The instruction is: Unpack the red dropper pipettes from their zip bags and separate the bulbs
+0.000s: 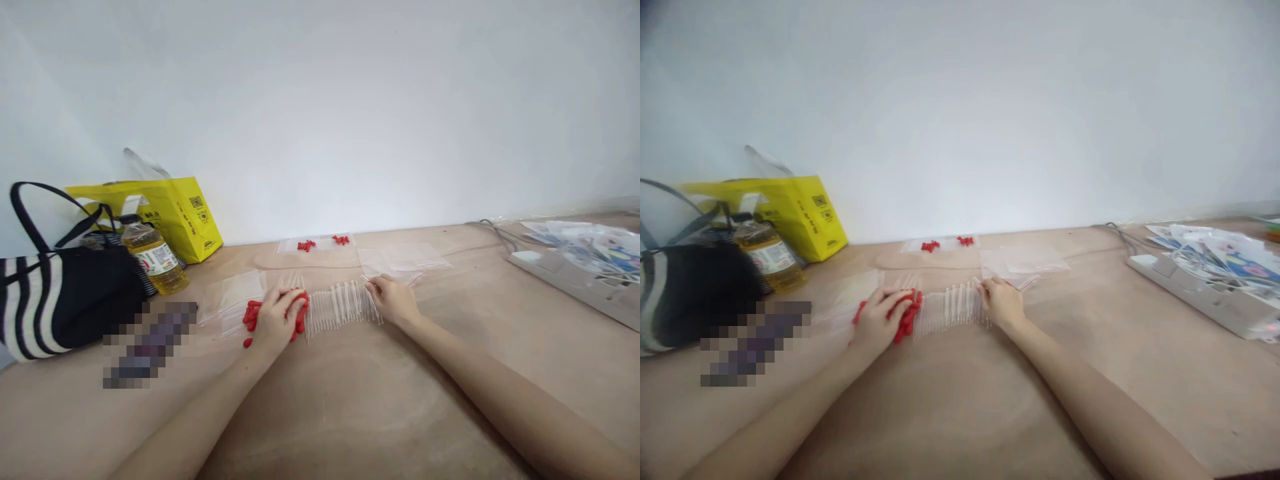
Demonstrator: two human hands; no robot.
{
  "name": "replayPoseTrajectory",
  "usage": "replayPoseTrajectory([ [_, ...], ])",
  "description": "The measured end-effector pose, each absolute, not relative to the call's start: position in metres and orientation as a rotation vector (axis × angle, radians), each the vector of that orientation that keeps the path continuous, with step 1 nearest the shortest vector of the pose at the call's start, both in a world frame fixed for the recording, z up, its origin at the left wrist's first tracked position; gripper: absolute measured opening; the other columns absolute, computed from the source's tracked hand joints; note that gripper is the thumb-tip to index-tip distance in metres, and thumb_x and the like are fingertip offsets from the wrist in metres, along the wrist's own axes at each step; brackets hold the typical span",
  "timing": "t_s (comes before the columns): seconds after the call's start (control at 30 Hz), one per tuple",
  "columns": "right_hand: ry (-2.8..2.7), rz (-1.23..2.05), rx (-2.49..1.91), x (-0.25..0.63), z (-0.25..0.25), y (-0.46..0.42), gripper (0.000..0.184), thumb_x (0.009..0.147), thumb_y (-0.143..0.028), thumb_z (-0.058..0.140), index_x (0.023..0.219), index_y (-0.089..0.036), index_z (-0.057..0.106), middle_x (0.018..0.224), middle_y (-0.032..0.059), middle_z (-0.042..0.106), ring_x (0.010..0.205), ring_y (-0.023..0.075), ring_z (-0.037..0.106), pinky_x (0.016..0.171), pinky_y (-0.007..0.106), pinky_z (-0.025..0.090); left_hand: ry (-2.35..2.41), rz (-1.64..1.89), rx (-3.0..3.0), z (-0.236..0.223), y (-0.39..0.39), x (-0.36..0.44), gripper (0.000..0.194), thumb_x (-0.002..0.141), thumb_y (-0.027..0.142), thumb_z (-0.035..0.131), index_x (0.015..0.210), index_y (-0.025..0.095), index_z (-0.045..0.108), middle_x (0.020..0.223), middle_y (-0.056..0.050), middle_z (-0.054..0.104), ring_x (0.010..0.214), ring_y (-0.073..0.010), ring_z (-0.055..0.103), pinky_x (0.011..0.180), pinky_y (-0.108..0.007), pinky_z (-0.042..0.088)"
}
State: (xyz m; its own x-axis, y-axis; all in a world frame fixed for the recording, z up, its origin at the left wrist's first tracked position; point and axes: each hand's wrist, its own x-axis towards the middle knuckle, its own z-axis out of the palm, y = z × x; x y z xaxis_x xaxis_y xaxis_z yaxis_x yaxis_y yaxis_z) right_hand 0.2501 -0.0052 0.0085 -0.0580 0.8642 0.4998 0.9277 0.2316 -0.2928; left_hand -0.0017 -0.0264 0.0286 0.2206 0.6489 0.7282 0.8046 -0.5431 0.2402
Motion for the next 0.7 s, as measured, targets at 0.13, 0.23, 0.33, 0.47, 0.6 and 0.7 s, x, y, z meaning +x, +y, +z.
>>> replayPoseTrajectory([
  [0.13, -1.887, 0.103, -1.810, 0.259, 0.006, 0.006, 0.027, 0.081, -0.031, 0.042, 0.081, -0.017, 0.065, 0.076, 0.0084, 0.066, 0.071, 0.0168, 0.058, 0.058, 0.022, 0.034, -1.848, -1.058, -2.183, 0.035, -0.003, -0.041, 0.030, 0.077, 0.028, 0.046, 0.103, 0.016, 0.056, 0.085, -0.005, 0.061, 0.074, -0.0163, 0.058, 0.069, -0.027, 0.046],
  [0.23, -1.883, 0.158, -1.835, 0.260, 0.003, 0.012, 0.027, 0.079, -0.029, 0.043, 0.072, -0.015, 0.065, 0.070, 0.0097, 0.066, 0.065, 0.0167, 0.059, 0.054, 0.022, 0.033, -2.141, -0.859, -2.143, 0.035, 0.008, -0.067, 0.027, 0.075, 0.032, 0.047, 0.094, 0.017, 0.059, 0.079, -0.003, 0.065, 0.072, -0.0156, 0.060, 0.065, -0.023, 0.046],
  [0.33, -1.879, 0.156, -1.837, 0.258, 0.000, 0.015, 0.028, 0.079, -0.028, 0.043, 0.068, -0.015, 0.065, 0.069, 0.0104, 0.067, 0.062, 0.0163, 0.059, 0.053, 0.022, 0.033, -2.223, -0.688, -2.156, 0.035, 0.010, -0.075, 0.022, 0.073, 0.033, 0.048, 0.076, 0.018, 0.063, 0.074, -0.003, 0.067, 0.069, -0.0170, 0.061, 0.061, -0.024, 0.044],
  [0.47, -1.894, 0.140, -1.827, 0.255, -0.002, 0.017, 0.026, 0.077, -0.026, 0.045, 0.067, -0.015, 0.065, 0.072, 0.0105, 0.067, 0.068, 0.0172, 0.060, 0.055, 0.021, 0.035, -2.204, -0.606, -2.128, 0.040, 0.005, -0.067, 0.025, 0.072, 0.035, 0.047, 0.074, 0.019, 0.065, 0.078, -0.005, 0.068, 0.076, -0.0199, 0.060, 0.065, -0.026, 0.042],
  [0.6, -1.895, 0.122, -1.836, 0.255, -0.003, 0.016, 0.026, 0.078, -0.027, 0.044, 0.071, -0.016, 0.066, 0.077, 0.0108, 0.068, 0.074, 0.0183, 0.061, 0.058, 0.022, 0.036, -2.202, -0.551, -2.090, 0.047, 0.009, -0.059, 0.028, 0.075, 0.034, 0.044, 0.078, 0.019, 0.066, 0.086, -0.004, 0.067, 0.083, -0.0194, 0.059, 0.071, -0.025, 0.041],
  [0.7, -1.859, 0.104, -1.868, 0.255, -0.001, 0.012, 0.028, 0.079, -0.030, 0.043, 0.083, -0.016, 0.067, 0.080, 0.0103, 0.068, 0.075, 0.0192, 0.061, 0.058, 0.023, 0.037, -2.227, -0.460, -2.077, 0.050, 0.019, -0.050, 0.025, 0.072, 0.034, 0.047, 0.078, 0.021, 0.067, 0.087, -0.004, 0.068, 0.086, -0.0212, 0.059, 0.069, -0.026, 0.042],
])
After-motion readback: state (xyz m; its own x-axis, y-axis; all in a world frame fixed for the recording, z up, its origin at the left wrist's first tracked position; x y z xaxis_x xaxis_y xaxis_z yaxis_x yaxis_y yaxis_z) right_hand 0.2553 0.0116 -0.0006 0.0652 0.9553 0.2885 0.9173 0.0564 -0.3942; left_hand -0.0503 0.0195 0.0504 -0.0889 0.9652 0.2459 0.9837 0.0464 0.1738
